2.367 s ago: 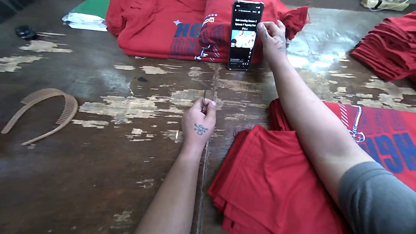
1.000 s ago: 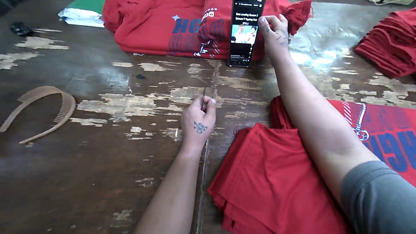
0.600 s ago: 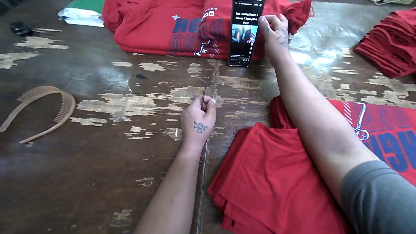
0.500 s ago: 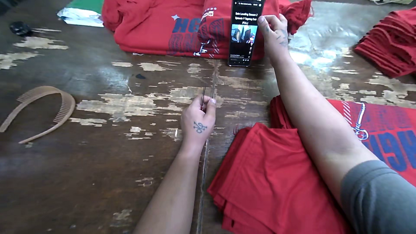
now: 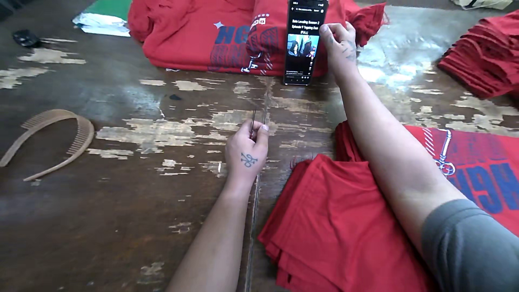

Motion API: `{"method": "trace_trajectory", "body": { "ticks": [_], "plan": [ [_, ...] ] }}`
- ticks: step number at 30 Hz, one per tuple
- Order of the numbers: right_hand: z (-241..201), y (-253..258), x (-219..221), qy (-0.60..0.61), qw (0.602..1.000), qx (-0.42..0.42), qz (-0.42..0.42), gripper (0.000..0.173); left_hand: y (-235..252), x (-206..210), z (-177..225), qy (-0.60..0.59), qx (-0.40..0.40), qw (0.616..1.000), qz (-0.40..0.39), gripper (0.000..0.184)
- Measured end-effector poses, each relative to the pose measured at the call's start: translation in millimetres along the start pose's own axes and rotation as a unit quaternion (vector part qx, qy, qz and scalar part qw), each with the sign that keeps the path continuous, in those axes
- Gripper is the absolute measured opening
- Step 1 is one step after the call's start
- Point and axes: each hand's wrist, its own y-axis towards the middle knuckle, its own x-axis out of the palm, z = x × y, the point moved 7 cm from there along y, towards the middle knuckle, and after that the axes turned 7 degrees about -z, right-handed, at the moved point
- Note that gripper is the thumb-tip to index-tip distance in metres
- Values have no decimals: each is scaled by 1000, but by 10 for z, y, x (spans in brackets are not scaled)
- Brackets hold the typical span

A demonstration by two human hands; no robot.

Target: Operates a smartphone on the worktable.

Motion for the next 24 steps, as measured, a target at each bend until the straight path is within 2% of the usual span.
{"method": "trace_trajectory", "body": {
  "ticks": [24],
  "plan": [
    [8,28,-6,-5,1000,-6,0,36,-1,2,3,-9,6,1000,8,22]
  ]
}}
